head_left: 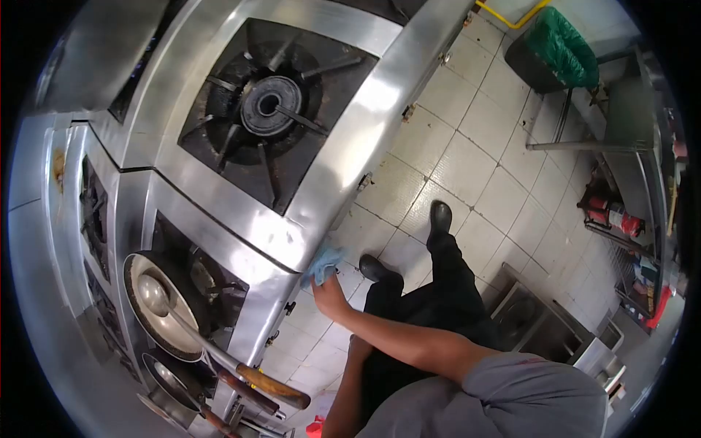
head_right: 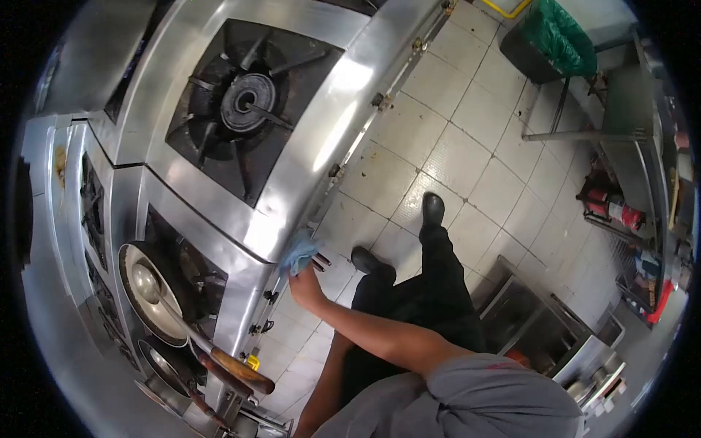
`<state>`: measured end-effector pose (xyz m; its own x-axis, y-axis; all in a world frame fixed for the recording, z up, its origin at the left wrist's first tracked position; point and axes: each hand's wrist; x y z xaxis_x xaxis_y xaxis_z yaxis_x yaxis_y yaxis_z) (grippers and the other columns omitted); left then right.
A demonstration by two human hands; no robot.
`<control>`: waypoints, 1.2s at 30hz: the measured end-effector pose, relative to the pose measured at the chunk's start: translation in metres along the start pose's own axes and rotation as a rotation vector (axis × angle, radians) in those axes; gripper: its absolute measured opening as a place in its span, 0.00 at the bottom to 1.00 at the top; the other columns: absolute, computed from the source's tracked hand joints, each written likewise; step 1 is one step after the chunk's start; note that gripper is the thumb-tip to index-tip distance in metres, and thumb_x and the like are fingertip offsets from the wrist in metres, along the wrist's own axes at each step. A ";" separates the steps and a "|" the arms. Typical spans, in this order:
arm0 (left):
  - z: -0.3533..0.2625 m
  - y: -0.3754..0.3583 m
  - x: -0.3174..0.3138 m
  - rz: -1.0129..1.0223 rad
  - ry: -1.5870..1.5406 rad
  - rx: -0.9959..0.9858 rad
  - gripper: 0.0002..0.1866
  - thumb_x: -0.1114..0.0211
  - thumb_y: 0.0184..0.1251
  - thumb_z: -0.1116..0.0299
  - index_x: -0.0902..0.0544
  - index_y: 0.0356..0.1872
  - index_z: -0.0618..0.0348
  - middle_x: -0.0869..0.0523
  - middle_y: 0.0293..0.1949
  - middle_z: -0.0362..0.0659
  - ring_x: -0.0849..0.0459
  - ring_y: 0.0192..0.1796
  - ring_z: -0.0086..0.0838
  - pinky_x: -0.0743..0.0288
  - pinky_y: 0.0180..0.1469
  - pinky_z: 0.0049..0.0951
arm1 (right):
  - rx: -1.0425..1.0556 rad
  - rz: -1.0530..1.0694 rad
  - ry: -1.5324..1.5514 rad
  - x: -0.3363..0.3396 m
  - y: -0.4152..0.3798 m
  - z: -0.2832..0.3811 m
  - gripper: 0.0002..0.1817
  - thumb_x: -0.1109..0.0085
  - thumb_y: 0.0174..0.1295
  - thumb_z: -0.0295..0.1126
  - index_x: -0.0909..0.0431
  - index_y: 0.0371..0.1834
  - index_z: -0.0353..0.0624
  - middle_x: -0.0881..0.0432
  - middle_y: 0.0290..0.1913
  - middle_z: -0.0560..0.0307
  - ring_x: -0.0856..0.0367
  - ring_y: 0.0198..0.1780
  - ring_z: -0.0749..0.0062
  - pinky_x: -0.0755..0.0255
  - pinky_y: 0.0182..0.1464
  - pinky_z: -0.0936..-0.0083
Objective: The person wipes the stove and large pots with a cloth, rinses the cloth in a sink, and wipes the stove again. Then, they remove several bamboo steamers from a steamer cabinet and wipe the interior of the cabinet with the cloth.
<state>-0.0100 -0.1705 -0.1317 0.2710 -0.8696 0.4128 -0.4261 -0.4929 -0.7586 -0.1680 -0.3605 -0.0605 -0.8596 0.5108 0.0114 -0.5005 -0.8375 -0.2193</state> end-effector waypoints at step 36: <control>-0.090 -0.005 -0.016 -0.111 0.181 0.378 0.24 0.36 0.59 0.52 0.26 0.51 0.56 0.24 0.51 0.55 0.24 0.53 0.53 0.27 0.55 0.48 | -0.272 -0.176 0.687 0.193 0.169 0.079 0.29 0.41 0.57 0.18 0.38 0.62 0.40 0.22 0.47 0.54 0.21 0.49 0.73 0.26 0.50 0.74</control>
<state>-0.0895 -0.1568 -0.0888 0.1273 -0.8199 0.5582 -0.0473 -0.5671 -0.8223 -0.4269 -0.4188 -0.0181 -0.4680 0.7132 -0.5218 -0.5051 -0.7004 -0.5043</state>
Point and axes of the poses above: each hand's wrist, its own y-axis towards the middle knuckle, its own x-axis out of the back of the hand, z = x × y
